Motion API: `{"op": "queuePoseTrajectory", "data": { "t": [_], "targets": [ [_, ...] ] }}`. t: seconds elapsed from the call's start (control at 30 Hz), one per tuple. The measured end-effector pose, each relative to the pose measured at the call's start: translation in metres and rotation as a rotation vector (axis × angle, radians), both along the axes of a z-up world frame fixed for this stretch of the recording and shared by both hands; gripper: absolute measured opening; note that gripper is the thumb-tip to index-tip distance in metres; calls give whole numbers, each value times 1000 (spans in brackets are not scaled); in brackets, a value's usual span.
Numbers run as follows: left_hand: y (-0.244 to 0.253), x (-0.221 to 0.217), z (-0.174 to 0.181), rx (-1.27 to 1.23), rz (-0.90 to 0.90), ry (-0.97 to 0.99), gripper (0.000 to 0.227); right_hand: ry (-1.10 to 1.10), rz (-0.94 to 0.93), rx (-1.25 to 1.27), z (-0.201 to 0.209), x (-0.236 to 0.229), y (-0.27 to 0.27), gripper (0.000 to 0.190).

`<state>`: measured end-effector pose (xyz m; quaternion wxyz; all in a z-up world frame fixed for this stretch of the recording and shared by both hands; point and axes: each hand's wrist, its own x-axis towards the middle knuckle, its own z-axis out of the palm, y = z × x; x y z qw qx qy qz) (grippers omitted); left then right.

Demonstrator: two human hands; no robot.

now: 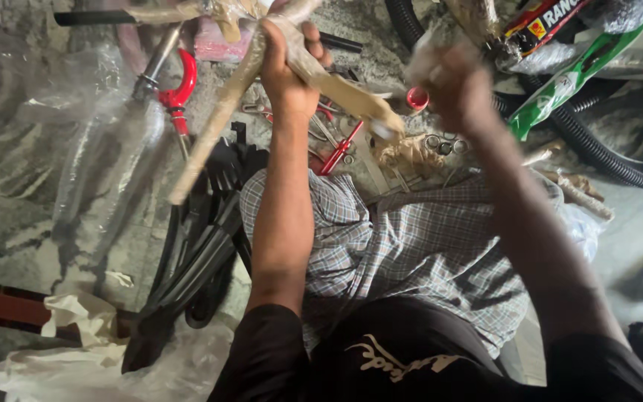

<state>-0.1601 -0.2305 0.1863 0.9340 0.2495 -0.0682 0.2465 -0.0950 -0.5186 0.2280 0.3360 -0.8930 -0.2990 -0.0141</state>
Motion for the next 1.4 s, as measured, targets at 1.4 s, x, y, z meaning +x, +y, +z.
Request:
{"op": "queuePoseTrajectory", "data": {
  "t": [1.4],
  "targets": [
    [-4, 27, 12, 332, 456, 112, 55, -439, 412, 243, 22, -80, 93, 20]
  ]
}}
